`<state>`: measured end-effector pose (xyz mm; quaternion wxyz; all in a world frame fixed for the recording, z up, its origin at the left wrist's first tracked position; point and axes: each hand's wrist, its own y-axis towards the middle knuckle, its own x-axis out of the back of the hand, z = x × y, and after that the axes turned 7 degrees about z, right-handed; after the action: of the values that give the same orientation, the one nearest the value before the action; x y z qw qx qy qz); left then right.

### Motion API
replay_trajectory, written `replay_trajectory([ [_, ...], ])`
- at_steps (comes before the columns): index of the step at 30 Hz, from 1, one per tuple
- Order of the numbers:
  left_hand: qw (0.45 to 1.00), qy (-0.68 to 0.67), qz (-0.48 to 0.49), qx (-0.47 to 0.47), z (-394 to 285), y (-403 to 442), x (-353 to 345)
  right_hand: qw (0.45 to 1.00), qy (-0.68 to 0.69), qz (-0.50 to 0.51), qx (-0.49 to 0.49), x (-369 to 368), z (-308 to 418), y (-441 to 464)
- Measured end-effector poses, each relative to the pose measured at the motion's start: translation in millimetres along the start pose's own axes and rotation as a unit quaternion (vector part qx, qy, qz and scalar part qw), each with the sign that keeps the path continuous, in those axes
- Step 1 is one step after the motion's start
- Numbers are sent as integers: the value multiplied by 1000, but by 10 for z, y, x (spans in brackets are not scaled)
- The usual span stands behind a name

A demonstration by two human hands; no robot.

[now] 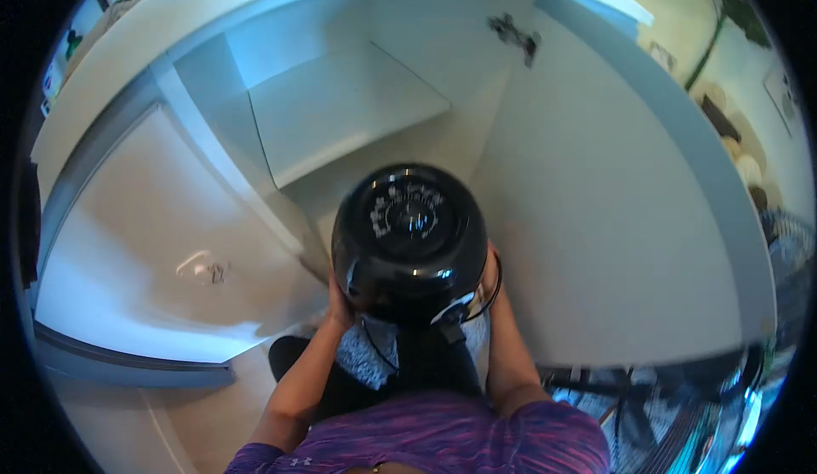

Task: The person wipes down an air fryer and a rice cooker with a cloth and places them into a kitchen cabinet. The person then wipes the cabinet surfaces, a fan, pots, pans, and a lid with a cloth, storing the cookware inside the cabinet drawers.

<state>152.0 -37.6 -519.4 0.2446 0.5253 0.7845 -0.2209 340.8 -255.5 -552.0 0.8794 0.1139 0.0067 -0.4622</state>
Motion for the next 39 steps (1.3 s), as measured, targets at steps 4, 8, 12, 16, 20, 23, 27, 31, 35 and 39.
replay_trajectory([
  [4, 988, -129, -80, 30, 312, 462, 419, 996, 63, 21, -62, -109, -155, 572],
  [8, 993, -74, -94, 16, 469, 730, 643, 994, 59, 72, -49, -95, -564, 1013],
  [12, 985, -78, -150, 23, 637, 824, 757, 992, 61, 65, -93, 20, -869, 1227],
  [16, 983, -76, -166, -1, 664, 947, 756, 985, 99, 68, -121, 8, -1053, 1433],
  [20, 983, -94, -155, -24, 758, 1116, 911, 992, -12, 49, -114, -41, -877, 1540],
  [23, 981, -84, -175, -27, 728, 1188, 880, 995, -11, 76, -67, -25, -1019, 1612],
  [27, 965, -148, -216, 8, 821, 1255, 872, 994, -24, 76, -79, 40, -1084, 1717],
  [31, 972, -124, -185, -71, 759, 1596, 1076, 997, -2, 67, -41, -178, -1142, 2200],
  [35, 977, -89, -150, -121, 675, 1786, 1266, 998, -29, 51, -4, -263, -1178, 2332],
  [39, 976, -34, -174, -128, 658, 1785, 1346, 995, -81, 47, 36, -267, -1158, 2259],
])
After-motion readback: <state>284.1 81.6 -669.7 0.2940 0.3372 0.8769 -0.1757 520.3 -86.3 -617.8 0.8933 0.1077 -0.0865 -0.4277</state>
